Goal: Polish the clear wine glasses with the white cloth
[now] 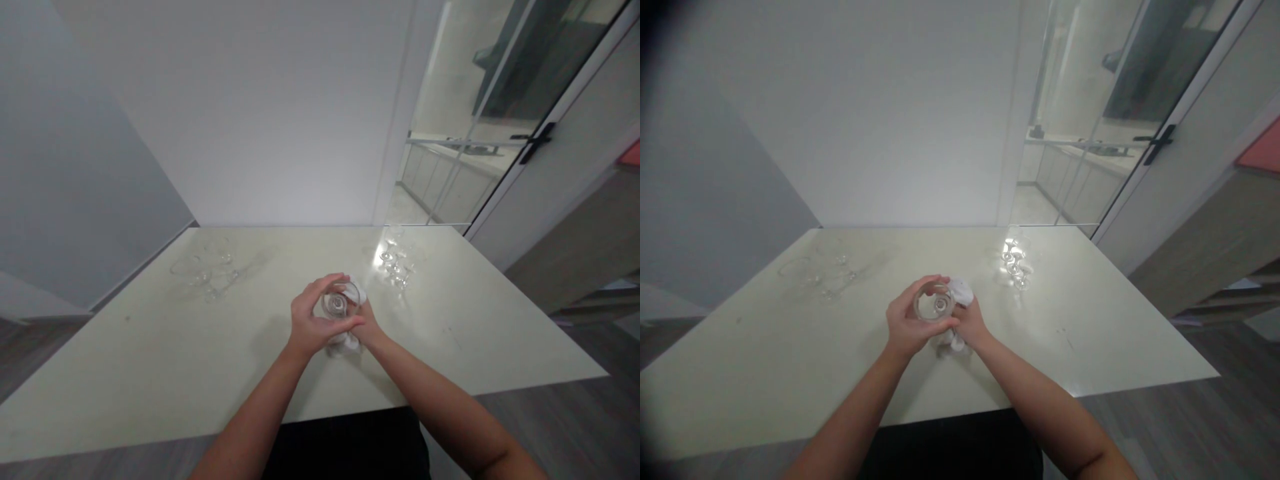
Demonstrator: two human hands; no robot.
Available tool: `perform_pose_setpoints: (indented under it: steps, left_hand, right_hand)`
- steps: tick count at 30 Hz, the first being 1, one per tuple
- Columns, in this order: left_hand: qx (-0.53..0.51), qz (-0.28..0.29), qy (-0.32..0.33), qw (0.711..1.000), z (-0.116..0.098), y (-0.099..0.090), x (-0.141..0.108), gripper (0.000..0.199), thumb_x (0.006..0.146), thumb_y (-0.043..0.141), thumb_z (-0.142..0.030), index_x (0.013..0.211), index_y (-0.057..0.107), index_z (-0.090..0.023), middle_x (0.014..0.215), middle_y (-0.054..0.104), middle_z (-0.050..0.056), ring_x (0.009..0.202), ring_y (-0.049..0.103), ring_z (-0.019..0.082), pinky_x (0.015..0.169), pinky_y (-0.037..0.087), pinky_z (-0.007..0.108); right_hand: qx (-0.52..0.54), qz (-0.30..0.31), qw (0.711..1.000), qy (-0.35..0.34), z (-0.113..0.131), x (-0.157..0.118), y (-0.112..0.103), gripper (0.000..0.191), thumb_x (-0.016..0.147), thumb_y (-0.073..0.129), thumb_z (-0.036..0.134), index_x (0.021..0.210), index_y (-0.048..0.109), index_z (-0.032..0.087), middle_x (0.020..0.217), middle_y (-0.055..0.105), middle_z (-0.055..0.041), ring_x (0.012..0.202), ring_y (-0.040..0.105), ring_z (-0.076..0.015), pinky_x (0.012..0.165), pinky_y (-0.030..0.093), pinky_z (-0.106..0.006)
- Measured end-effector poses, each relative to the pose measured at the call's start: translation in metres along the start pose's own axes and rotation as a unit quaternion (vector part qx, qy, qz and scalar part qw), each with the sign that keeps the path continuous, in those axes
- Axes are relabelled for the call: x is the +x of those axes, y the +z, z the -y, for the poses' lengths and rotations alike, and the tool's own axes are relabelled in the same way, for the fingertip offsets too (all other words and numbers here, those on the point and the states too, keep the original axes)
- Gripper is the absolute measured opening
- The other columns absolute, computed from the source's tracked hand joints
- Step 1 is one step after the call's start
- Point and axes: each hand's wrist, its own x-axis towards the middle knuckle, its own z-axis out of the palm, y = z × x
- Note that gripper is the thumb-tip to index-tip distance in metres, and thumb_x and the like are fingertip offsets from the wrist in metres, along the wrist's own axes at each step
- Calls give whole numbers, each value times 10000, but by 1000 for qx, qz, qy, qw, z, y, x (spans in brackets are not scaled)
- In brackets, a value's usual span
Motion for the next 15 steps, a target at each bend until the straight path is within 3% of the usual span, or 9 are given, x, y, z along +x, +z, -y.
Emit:
perform_pose_setpoints:
  steps: [4, 10, 12, 15]
  left_hand:
    - [-112, -50, -60, 991, 19, 0, 5, 701, 572, 809, -364, 1194, 540, -184, 1079, 645, 107, 968, 631, 233, 804, 524, 342]
    - [-128, -78, -72, 986, 27, -5, 16, 732, 514, 842, -336, 1168, 549, -185, 1078, 643, 112, 937, 643, 230, 805, 507, 335]
    - [-143, -103, -76, 981, 29, -6, 26, 689, 557, 821, -337, 1168, 533, -202, 1118, 623, 109, 964, 635, 219, 824, 504, 334]
    - [-186, -155, -87, 966, 40, 1, 51, 589, 633, 777, -322, 1142, 498, -226, 1165, 588, 99, 1058, 595, 204, 870, 495, 335]
  right_hand:
    - [6, -38, 999, 4, -16, -1, 6, 240, 826, 506, 326, 992, 639, 214, 1031, 667, -20, 993, 593, -193, 961, 426, -364]
    - [-82, -65, 993, -51, -27, 6, -1, 244, 851, 466, 349, 953, 649, 224, 1053, 656, -25, 1033, 573, -191, 1004, 379, -366]
    - [-113, -54, 991, -52, -30, 6, -2, 253, 861, 445, 352, 960, 642, 228, 1070, 653, -29, 1048, 568, -191, 1008, 373, -371]
    - [-164, 25, 985, -47, -36, 6, 2, 230, 845, 454, 328, 890, 646, 209, 964, 669, -38, 953, 600, -195, 934, 431, -374]
